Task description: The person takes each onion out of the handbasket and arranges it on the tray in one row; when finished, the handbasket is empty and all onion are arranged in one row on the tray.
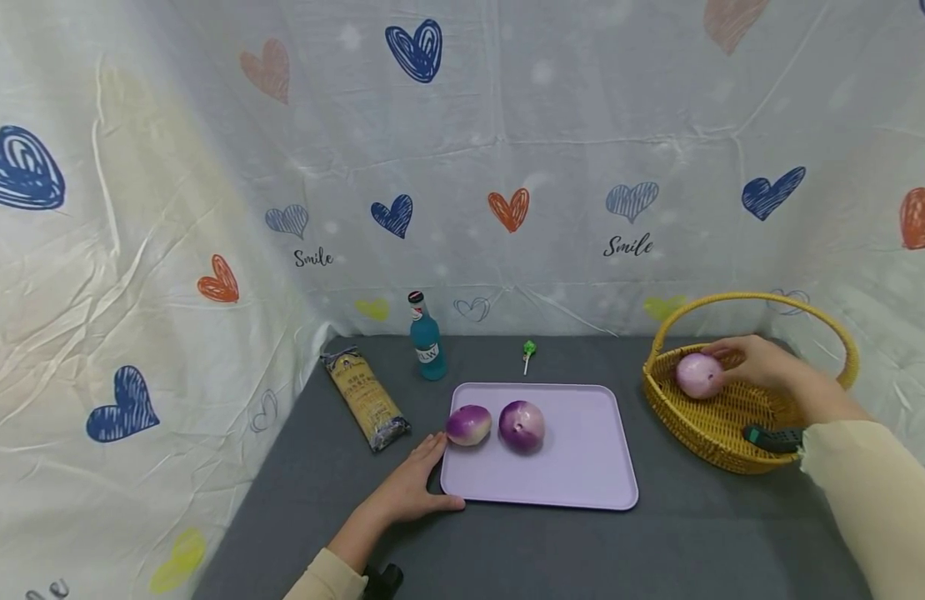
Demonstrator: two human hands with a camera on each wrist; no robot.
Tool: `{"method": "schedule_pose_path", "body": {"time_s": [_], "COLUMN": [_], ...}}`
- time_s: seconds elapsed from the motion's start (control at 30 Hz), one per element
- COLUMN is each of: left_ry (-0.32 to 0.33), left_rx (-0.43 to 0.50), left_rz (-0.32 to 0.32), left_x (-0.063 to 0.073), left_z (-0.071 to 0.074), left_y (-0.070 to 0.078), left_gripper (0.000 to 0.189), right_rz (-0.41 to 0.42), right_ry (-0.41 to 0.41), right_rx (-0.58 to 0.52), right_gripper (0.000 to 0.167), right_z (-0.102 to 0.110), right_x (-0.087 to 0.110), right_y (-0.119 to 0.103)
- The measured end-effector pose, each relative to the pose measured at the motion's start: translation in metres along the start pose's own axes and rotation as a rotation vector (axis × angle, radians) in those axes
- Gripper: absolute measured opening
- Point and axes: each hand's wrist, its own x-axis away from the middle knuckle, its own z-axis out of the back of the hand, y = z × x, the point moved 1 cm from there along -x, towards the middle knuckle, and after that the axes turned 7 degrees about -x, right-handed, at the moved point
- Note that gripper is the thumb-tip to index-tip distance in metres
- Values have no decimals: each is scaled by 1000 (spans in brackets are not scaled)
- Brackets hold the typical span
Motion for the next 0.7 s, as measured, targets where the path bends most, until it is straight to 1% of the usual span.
{"method": "schedule_pose_path", "body": {"time_s": [0.13,0.37,0.47,0.6,0.7], "left_ry": [-2,0,2,3,2], "left_rx": [2,-2,0,-1,-5], "left_rz": [-1,-7,-10,-12,-8], "left_x": [0,0,0,1,1], "left_z": [2,3,3,3,2], "left_y": [1,3,3,2,2], "left_gripper": [115,115,115,114,115], "right_rz": [-20,-39,-56,-55,-38], "right_ry": [-7,3,-9,-13,-5], "right_rx": [-45,-36,-70,-104,-108], "right_gripper": [69,68,67,65,68], "right_z": [-2,-7,-9,-12,-14], "right_x": [-2,-4,-4,-4,-5], "right_y": [1,3,3,4,4]}}
